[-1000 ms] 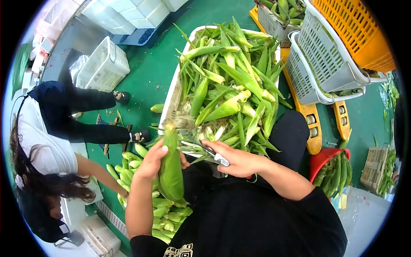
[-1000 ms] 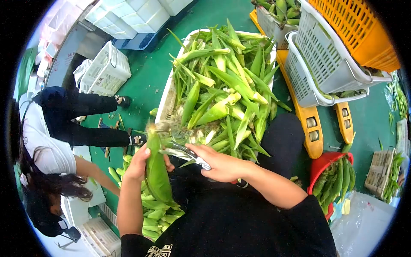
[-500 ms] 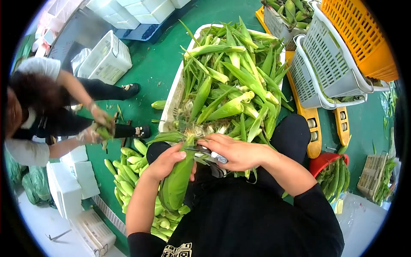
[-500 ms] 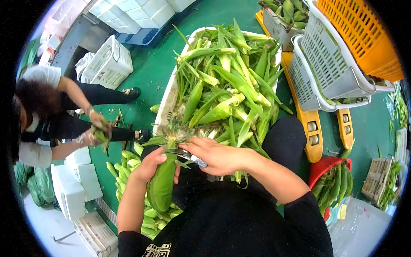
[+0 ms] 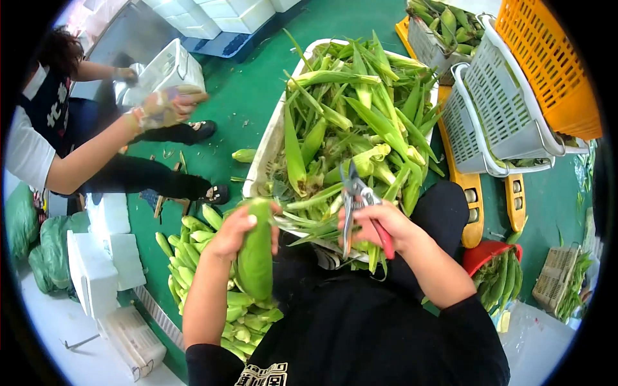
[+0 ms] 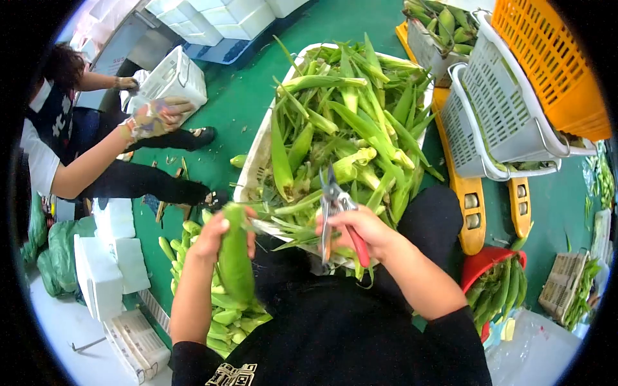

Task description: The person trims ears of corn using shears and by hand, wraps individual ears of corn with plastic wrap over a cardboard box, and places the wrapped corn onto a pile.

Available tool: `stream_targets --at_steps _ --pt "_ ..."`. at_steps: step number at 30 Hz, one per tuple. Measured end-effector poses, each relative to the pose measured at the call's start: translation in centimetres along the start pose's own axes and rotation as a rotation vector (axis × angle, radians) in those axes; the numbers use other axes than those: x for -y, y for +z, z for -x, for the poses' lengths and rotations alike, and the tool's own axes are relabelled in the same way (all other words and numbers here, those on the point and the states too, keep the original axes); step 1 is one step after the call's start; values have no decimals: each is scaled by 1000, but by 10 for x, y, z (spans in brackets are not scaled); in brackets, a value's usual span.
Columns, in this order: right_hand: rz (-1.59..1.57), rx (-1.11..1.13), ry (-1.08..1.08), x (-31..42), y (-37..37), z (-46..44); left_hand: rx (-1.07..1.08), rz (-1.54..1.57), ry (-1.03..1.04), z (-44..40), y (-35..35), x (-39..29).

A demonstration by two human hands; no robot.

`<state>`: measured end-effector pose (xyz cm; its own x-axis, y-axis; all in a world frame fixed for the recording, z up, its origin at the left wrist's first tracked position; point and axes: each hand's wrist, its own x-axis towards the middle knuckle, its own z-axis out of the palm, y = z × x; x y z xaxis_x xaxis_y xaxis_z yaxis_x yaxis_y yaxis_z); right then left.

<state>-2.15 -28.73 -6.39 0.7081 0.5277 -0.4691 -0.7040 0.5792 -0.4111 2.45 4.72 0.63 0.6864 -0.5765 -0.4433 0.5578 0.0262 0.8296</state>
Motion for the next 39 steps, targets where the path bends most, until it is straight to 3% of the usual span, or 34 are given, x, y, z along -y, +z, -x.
stream_targets --at_steps 2,5,8,10,14,20,21,25,29,32,34,36,38,39 --pt "-8 35 201 -6 13 17 -263 -160 326 12 0 -19" --pt "226 101 221 -24 21 23 -504 148 791 24 1 -40" --pt "358 189 159 -41 32 10 -514 493 1030 29 -12 -40" --pt "371 218 119 -47 47 0 -477 437 1122 26 -15 -30" --pt "462 217 117 -37 64 -24 -297 151 1220 26 -14 -16" --pt "514 204 321 -17 65 -40 246 -473 1272 22 8 -52" --pt "500 210 359 -14 65 -42 254 -445 1297 16 21 -53" --pt "410 184 369 -18 61 -42 654 -514 1216 1 16 -72" --pt "299 116 301 -23 65 -37 836 -636 1151 -13 26 -86" --pt "367 124 269 -52 62 -43 679 -539 1122 -11 27 -84" --pt "260 79 227 -74 65 -36 206 -429 1218 0 12 -61" --pt "285 5 -2 -90 49 -40 -20 24 1273 4 -5 -45" --pt "-96 -45 91 -78 40 -32 83 209 1305 9 -21 -44" --pt "-185 -37 -6 -75 43 -38 85 250 1321 11 -19 -43"
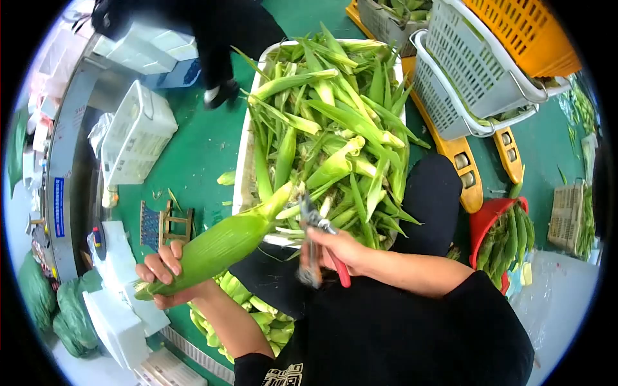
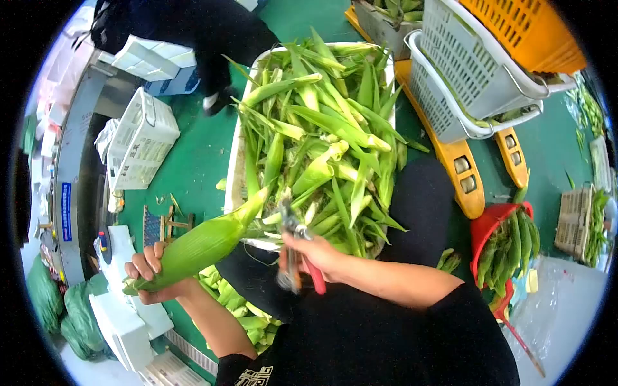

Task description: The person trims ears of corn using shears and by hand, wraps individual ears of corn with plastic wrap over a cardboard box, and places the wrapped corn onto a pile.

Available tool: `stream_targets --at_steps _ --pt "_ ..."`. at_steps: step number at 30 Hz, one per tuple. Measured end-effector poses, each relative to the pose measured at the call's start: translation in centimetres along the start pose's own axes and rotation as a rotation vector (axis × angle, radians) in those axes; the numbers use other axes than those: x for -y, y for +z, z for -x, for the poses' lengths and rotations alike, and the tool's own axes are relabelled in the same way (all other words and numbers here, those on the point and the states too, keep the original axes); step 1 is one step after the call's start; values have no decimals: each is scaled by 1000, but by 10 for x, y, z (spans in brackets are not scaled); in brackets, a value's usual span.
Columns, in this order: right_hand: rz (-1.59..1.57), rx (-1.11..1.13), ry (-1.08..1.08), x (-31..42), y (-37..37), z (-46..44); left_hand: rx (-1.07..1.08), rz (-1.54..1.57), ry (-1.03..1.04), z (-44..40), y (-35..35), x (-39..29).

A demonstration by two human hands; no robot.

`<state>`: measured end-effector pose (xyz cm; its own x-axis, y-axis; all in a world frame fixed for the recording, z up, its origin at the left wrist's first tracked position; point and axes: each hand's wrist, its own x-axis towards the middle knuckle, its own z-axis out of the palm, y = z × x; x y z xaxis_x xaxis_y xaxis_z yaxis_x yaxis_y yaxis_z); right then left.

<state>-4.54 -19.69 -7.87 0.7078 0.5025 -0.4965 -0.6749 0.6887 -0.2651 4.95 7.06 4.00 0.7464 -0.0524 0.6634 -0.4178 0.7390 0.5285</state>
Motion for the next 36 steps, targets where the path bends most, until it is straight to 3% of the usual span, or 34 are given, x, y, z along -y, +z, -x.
stream_targets --at_steps 3,6,9,10,11,13,15,17,20,21,24,27,29,31,33,34,36 --pt "-123 33 -148 18 20 -13 -19 117 1 13 12 9" --pt "-206 -143 -369 41 68 -23 98 72 62 19 18 24" --pt "-301 -153 -607 53 71 -31 -399 -175 34 30 52 37" --pt "-254 -76 -698 59 70 -29 -522 -39 -141 59 3 26" --pt "-204 -2 -778 62 69 -26 -862 -96 -365 61 26 29" --pt "120 34 -848 64 68 -23 -1128 179 -616 62 36 46" --pt "413 156 -753 62 69 -12 -1166 306 -722 59 38 63" --pt "486 187 -590 51 71 -8 -1116 109 -728 80 6 97" --pt "401 244 -468 61 60 -13 -1159 360 -716 88 5 114" --pt "352 219 -418 69 60 -14 -1093 256 -688 92 12 120" --pt "260 5 -442 63 70 -9 -1125 399 -566 103 17 136" --pt "-11 -322 -603 43 68 -21 -1261 251 -444 99 0 135" --pt "-111 -486 -308 59 43 -32 -1039 -101 -332 106 -9 133" --pt "-34 -385 -129 67 25 -37 -946 -144 -303 102 -1 124" --pt "219 -18 -126 75 16 -29 -922 119 -324 106 0 119" --pt "394 54 -218 73 29 -20 -901 248 -327 105 -3 115" --pt "541 145 -380 73 46 -10 -950 290 -550 104 -7 105"
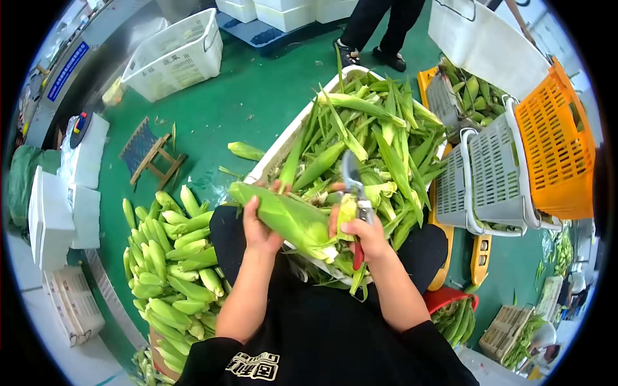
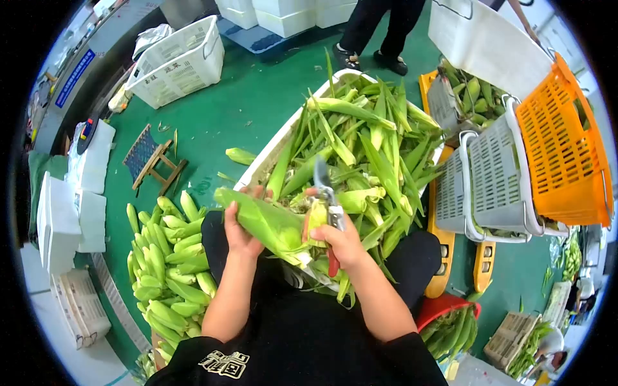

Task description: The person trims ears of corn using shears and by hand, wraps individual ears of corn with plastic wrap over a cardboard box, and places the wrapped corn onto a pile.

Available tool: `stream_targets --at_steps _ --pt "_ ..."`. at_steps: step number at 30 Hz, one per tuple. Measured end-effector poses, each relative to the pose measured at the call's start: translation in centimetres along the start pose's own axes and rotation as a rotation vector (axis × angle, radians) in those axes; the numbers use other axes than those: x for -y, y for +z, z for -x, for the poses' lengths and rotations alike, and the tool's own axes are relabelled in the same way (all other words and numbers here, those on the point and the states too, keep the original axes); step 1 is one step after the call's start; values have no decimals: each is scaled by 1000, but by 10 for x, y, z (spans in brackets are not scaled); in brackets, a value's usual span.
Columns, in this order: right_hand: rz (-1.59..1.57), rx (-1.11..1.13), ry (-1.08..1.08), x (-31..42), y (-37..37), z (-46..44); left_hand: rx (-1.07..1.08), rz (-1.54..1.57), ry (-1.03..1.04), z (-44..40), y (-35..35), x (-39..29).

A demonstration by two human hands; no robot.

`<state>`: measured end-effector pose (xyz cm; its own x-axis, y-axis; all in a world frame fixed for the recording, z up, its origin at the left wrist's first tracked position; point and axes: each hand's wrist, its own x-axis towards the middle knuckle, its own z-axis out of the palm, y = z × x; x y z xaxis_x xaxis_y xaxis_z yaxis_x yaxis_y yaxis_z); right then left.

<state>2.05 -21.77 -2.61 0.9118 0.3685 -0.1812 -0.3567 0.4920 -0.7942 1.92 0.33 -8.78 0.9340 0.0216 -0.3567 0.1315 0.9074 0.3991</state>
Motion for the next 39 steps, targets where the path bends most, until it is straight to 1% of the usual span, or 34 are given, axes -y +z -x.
stream_targets --at_steps 1,2,3,5,6,7,9,10,11,12,13,14,15,17,18,19,21,22,23,24,25,26,27,28,29,30,31,32,33,34,36,37,38,39 --pt "36 11 -106 3 4 1 -42 -11 -101 2 2 -3" --pt "77 -8 -211 4 5 2 -160 -91 -252 3 5 -6" --pt "117 1 -292 6 5 1 -206 -61 -279 6 13 -9" --pt "189 151 -302 7 -4 1 -288 -17 -337 6 27 -14" --pt "239 273 -329 6 -4 1 -326 -13 -323 2 30 -12" --pt "335 289 -366 0 1 4 -359 -18 -239 -4 29 -12" --pt "18 -149 -322 -19 12 -6 -433 -28 -102 -14 21 0" --pt "-673 -747 95 -19 -37 -38 -292 221 6 -17 16 7" --pt "-710 -825 68 -21 -34 -43 -207 226 37 -26 3 16" --pt "-743 -903 38 -23 -31 -49 -243 261 93 -23 12 17" --pt "-645 -813 -52 -20 -18 -39 -273 302 162 -21 21 15" --pt "-597 -741 -216 -30 -28 -31 -227 254 193 -17 20 10" --pt "-579 -507 -318 -31 -31 -18 -156 206 197 -14 9 10" --pt "-606 -273 -408 -15 -6 -8 -3 78 183 -19 -15 11" --pt "-702 -207 -394 0 14 -6 -32 31 66 -22 -19 11" --pt "-779 -131 -389 4 18 -10 -161 -64 -5 -16 2 18" --pt "-852 -124 -362 18 21 -17 -193 -181 -1 -28 -25 43" --pt "-659 -190 -465 23 16 -27 -207 -203 -3 -28 -31 50" --pt "-496 -330 -525 37 11 -29 -224 -152 -8 -22 -41 53" --pt "-448 -446 -574 52 4 -28 -240 -103 -4 -19 -44 50" --pt "-365 -491 -707 62 -13 -31 -212 42 16 -10 -37 36" --pt "-84 -512 -819 68 -40 -31 -133 132 34 -4 -33 25" --pt "140 -591 -814 75 -58 -27 -48 222 64 -3 -33 13" --pt "394 -702 -745 79 -72 -19 -23 225 79 -5 -42 1" --pt "650 -784 -772 74 -89 -9 -6 210 124 -3 -37 -12" --pt "900 -887 -795 69 -105 2 142 197 188 -4 -41 -20" --pt "631 -786 -944 55 -109 11 288 170 265 -4 -44 -32" --pt "511 -811 -980 43 -131 22 318 114 363 1 -41 -45" --pt "467 -864 -892 35 -134 39 346 73 479 11 -36 -62" --pt "344 -881 -835 31 -101 41 380 3 571 25 -35 -87" --pt "454 -570 -610 23 -123 56 394 -140 749 68 -34 -144" --pt "509 -652 -612 17 -87 52 281 -243 877 93 -37 -174" --pt "552 -658 -596 7 -85 52 143 -408 1011 119 -39 -201" --pt "587 -658 -528 -1 -90 55 2 -566 1127 143 -46 -224"
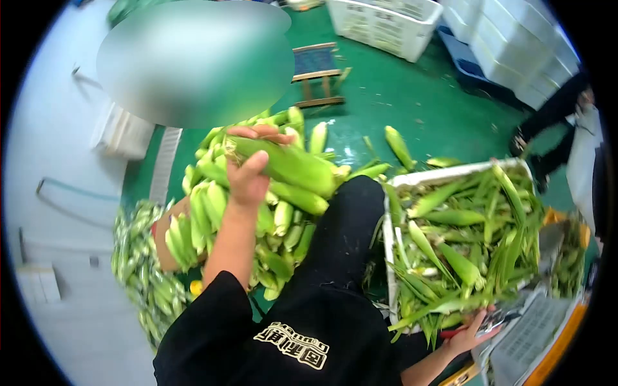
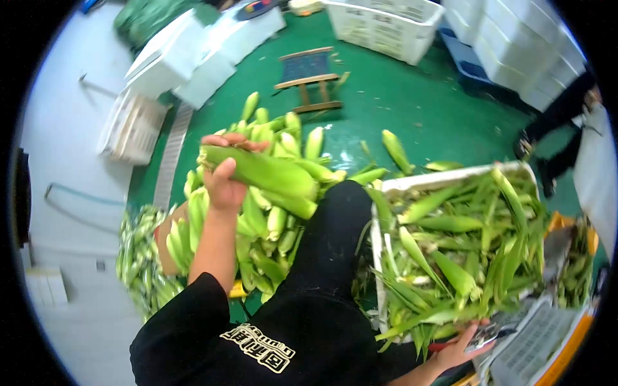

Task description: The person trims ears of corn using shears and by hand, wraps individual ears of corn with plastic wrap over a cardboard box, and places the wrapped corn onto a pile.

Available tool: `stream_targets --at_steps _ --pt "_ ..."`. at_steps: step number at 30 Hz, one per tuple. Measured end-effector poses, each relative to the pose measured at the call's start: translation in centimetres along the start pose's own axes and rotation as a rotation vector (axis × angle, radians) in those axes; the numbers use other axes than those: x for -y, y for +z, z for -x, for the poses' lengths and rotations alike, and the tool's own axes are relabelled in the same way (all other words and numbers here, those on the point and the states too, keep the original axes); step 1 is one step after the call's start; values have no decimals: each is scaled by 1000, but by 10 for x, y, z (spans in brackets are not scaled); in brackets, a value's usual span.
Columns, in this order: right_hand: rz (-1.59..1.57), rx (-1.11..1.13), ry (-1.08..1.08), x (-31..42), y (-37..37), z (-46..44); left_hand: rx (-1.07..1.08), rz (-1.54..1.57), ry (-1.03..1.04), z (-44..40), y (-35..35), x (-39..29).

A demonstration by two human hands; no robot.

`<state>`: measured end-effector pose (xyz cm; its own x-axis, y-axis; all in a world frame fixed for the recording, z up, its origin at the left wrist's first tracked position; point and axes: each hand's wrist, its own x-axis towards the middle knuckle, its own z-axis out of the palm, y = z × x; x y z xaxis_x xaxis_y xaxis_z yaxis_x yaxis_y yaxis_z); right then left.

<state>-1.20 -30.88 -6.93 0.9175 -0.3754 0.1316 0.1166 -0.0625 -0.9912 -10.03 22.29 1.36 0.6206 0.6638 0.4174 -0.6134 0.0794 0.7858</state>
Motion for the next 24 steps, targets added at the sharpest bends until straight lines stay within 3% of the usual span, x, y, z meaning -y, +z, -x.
stream_targets --at_steps 2,4,6,8,12,14,15,16,20,22,23,24 --pt "45 30 80 -13 5 5 70 -442 196 -6 -63 -29" --pt "158 140 79 -24 8 -2 -92 -915 89 -2 -100 -58" --pt "251 174 114 -26 13 -4 113 -1547 227 -8 -142 -75" --pt "165 218 96 -30 24 -10 335 -1868 82 6 -209 -69" --pt "121 265 119 -27 40 -7 964 -2050 -156 74 -275 -27" --pt "153 246 118 -26 45 3 1264 -1913 -21 113 -279 3" --pt "155 254 122 -9 51 8 1293 -1763 40 134 -287 20" --pt "140 228 117 -7 50 12 1322 -1806 -192 141 -270 29" --pt "-225 111 234 16 38 18 1295 -1572 -557 127 -242 61" --pt "-311 6 233 11 20 15 1472 -1418 -672 106 -238 73" --pt "-356 -36 248 11 13 13 1538 -1535 -751 92 -223 68" --pt "-400 -103 243 13 4 11 1463 -1730 -761 75 -148 64"
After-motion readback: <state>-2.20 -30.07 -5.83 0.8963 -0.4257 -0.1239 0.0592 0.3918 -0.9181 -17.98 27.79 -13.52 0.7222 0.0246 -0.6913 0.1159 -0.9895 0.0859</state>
